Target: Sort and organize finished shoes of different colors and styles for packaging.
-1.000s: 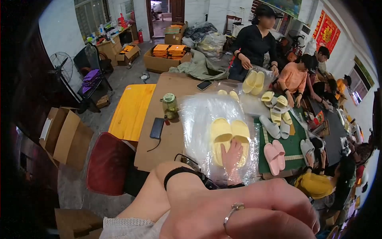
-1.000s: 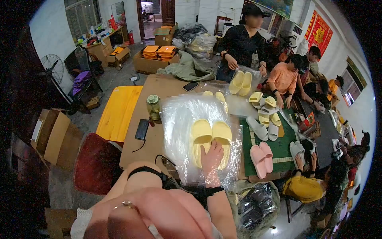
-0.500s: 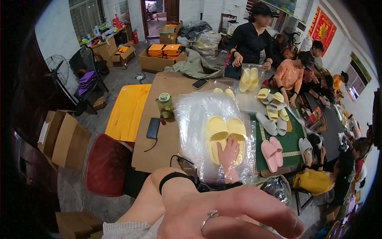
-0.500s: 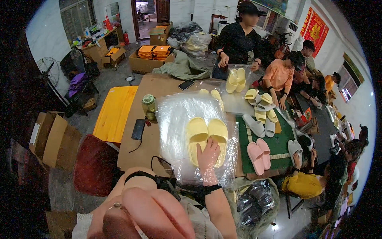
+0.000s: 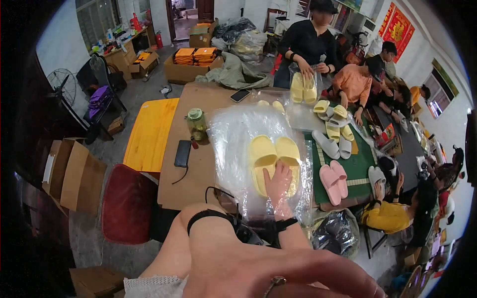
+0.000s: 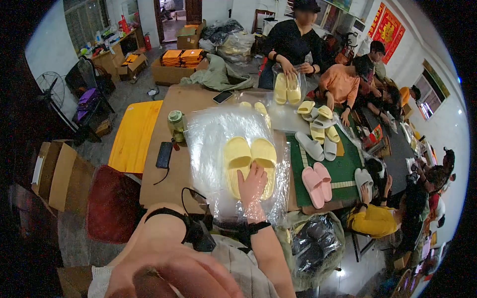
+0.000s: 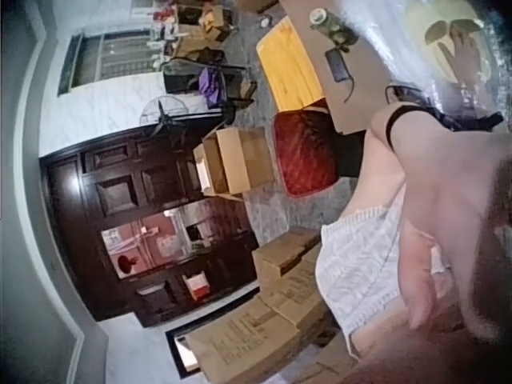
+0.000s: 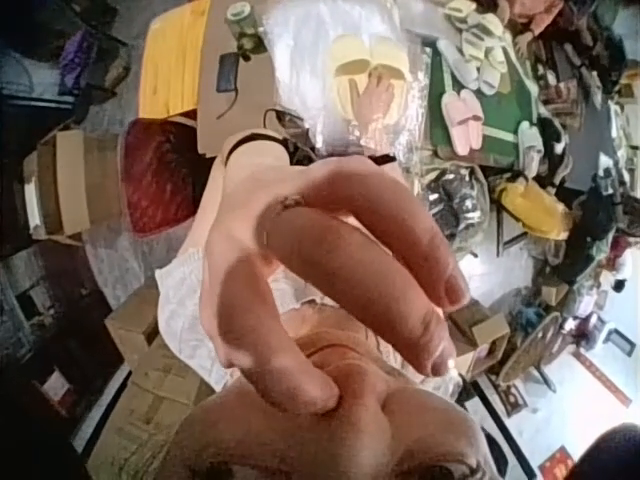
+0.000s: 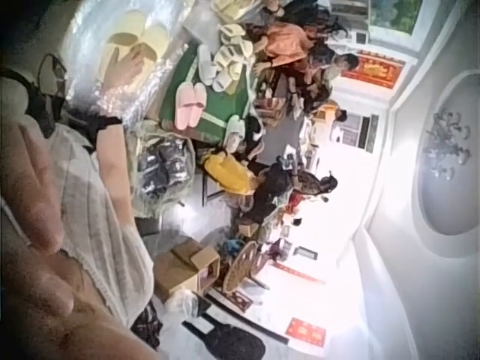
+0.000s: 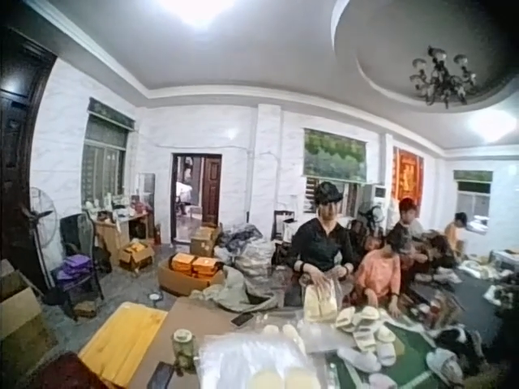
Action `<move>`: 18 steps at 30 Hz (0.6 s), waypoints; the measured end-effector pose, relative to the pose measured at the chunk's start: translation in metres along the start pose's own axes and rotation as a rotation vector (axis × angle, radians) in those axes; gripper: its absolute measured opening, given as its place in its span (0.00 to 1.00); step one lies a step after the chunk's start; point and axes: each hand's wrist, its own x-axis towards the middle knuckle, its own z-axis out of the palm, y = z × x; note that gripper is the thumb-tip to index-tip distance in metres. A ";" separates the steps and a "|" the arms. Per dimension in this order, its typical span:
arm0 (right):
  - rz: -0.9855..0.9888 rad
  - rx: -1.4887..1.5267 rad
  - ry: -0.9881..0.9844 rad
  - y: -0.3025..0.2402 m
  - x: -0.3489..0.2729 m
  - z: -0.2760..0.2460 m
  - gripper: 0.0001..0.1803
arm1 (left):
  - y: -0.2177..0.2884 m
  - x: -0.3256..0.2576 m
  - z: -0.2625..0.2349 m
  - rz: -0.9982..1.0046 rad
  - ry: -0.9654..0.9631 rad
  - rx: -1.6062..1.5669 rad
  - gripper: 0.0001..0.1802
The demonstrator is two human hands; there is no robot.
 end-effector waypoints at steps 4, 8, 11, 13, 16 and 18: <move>0.041 -0.002 -0.032 0.001 -0.001 -0.003 0.37 | -0.016 0.020 -0.034 0.065 -0.298 0.027 0.14; 0.002 0.206 0.096 0.002 -0.001 -0.006 0.34 | -0.045 0.021 -0.093 -0.015 -0.516 0.170 0.18; 0.006 0.509 0.035 0.018 -0.007 -0.026 0.29 | -0.097 -0.003 -0.131 -0.295 -0.296 0.639 0.19; -0.131 0.469 0.076 0.029 -0.023 -0.038 0.25 | -0.143 -0.024 -0.162 -0.373 -0.267 0.996 0.20; -0.168 0.499 -0.156 0.036 -0.070 -0.072 0.23 | -0.197 -0.077 -0.226 -0.373 -0.359 1.380 0.26; -0.008 0.756 -0.526 0.017 -0.079 -0.126 0.22 | -0.218 -0.109 -0.265 -0.372 -0.385 1.499 0.28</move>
